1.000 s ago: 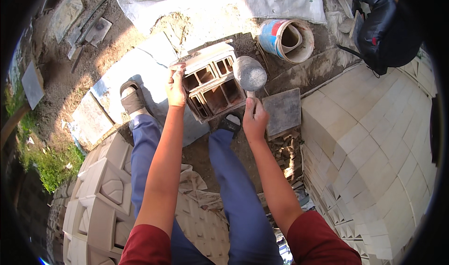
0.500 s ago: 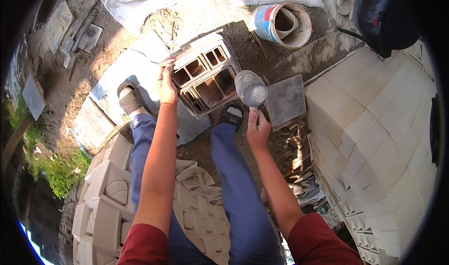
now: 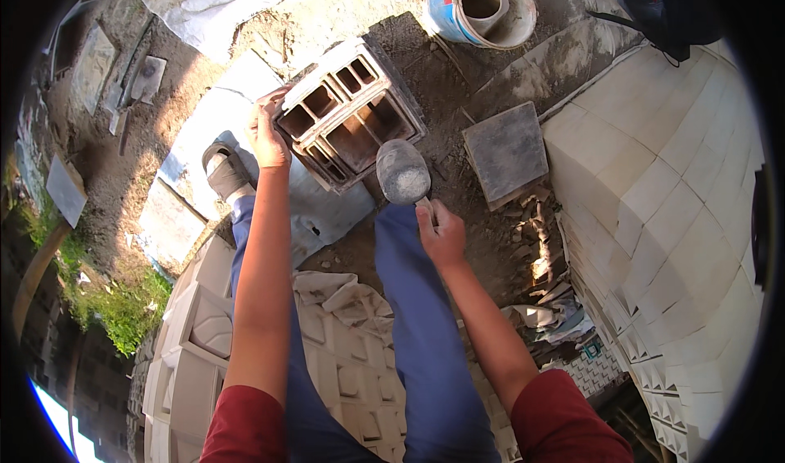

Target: The person cleans the interior of a decorative concrete block by hand, then uses a hammer to tap a chisel inside the block to remove excess material.

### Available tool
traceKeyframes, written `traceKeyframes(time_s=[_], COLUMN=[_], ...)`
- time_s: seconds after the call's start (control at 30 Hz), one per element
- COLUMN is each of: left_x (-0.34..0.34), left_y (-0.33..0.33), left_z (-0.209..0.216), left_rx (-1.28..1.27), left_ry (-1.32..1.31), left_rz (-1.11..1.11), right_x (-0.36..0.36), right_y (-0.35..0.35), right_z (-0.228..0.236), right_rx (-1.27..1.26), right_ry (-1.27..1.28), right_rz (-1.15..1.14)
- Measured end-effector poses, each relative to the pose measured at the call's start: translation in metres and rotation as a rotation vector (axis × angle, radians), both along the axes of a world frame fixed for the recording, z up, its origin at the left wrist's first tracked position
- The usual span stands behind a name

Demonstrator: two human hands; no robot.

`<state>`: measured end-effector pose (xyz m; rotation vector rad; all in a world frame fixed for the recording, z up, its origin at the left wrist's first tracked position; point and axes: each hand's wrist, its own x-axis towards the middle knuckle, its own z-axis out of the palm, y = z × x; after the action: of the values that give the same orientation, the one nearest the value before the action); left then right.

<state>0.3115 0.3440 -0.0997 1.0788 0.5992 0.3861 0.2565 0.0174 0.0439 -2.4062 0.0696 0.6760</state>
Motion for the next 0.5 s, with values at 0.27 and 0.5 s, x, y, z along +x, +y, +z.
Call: traceKeyframes(time_s=[0.27,0.5], left_x=[-0.001,-0.008], left_y=[-0.002,0.002], left_z=[-0.02,-0.029], left_rx=[-0.076,0.013], left_ry=[0.07,0.05], left_rz=[0.154,0.129], right_x=[-0.009,-0.009], right_y=[-0.005,-0.003], right_z=[-0.005,-0.006], right_rx=[0.004,0.101], right_ry=[-0.035,-0.086], right_rz=[0.034,0.016])
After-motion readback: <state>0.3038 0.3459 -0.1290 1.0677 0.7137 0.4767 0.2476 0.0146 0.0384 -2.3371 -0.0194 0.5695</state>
